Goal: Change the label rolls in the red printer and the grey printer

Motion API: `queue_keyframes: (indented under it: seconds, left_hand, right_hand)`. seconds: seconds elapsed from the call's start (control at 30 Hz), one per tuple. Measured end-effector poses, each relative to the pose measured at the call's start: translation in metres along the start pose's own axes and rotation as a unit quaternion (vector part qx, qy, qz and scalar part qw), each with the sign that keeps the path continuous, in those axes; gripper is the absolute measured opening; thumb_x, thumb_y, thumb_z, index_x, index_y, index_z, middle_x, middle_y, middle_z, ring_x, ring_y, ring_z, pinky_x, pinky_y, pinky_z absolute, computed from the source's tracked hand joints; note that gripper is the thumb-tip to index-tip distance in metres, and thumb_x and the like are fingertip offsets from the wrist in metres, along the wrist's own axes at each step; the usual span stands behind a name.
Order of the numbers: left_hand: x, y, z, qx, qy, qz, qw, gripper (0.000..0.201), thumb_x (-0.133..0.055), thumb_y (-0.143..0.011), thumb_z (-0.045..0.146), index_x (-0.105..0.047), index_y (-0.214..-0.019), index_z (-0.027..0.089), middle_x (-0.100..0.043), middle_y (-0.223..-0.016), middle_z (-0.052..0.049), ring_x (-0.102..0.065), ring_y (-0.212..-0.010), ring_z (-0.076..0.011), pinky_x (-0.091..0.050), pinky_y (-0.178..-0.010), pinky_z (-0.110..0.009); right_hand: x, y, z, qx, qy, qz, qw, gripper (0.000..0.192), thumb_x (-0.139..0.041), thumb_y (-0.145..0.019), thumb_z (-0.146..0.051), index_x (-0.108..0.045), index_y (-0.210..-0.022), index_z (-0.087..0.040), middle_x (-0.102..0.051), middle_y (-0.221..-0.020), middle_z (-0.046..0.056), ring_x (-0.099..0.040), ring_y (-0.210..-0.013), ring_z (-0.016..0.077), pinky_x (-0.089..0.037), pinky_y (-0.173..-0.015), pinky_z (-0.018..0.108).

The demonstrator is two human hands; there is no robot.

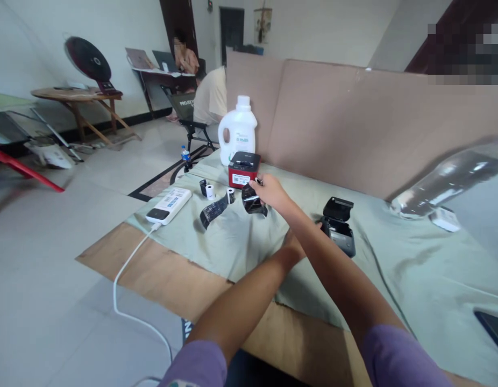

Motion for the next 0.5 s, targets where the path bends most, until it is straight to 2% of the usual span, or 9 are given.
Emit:
queue_keyframes:
  seconds: [0.1, 0.2, 0.33, 0.5]
  left_hand:
    - [-0.012, -0.01, -0.01, 0.012, 0.001, -0.016, 1.0, 0.055, -0.033, -0.104, 0.036, -0.043, -0.155, 0.018, -0.04, -0.162, -0.01, -0.028, -0.154, -0.0256, -0.013, -0.13, -0.043]
    - [-0.013, -0.014, -0.004, -0.004, -0.02, -0.017, 1.0, 0.053, -0.034, -0.103, 0.033, -0.046, -0.153, 0.017, -0.049, -0.156, -0.012, -0.031, -0.153, -0.0264, -0.01, -0.13, -0.046]
    - [-0.009, -0.014, 0.0, 0.012, -0.041, -0.015, 0.999, 0.053, -0.033, -0.103, 0.035, -0.046, -0.152, 0.021, -0.056, -0.15, -0.011, -0.036, -0.151, -0.0275, -0.005, -0.129, -0.055]
    - [-0.013, -0.017, -0.001, 0.014, -0.057, -0.025, 0.998, 0.054, -0.034, -0.103, 0.035, -0.043, -0.154, 0.022, -0.056, -0.15, -0.011, -0.035, -0.151, -0.0261, -0.005, -0.129, -0.055]
  right_hand:
    - [-0.021, -0.014, -0.008, -0.005, 0.096, 0.003, 0.995, 0.026, -0.053, -0.099, -0.036, -0.069, -0.102, -0.015, -0.075, -0.092, 0.012, -0.07, -0.08, 0.0221, -0.05, -0.07, 0.028]
    - [-0.043, -0.021, -0.008, -0.012, 0.183, -0.007, 0.983, 0.029, -0.053, -0.099, -0.034, -0.069, -0.113, -0.014, -0.074, -0.111, 0.018, -0.071, -0.1, 0.0259, -0.051, -0.08, 0.03]
    - [-0.067, -0.018, -0.006, -0.01, 0.243, -0.042, 0.969, 0.03, -0.056, -0.097, -0.034, -0.072, -0.113, -0.014, -0.073, -0.114, 0.02, -0.071, -0.104, 0.0298, -0.053, -0.082, 0.035]
    - [-0.07, -0.015, 0.001, -0.016, 0.249, -0.064, 0.966, 0.039, -0.063, -0.089, -0.048, -0.073, -0.109, -0.016, -0.073, -0.113, 0.019, -0.071, -0.103, 0.0327, -0.054, -0.078, 0.037]
Point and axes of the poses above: each hand's wrist, its own y-axis away from the middle knuckle, its own x-axis out of the back of the hand, z = x × y, the point moved 10 cm from there along -y, towards the middle knuckle
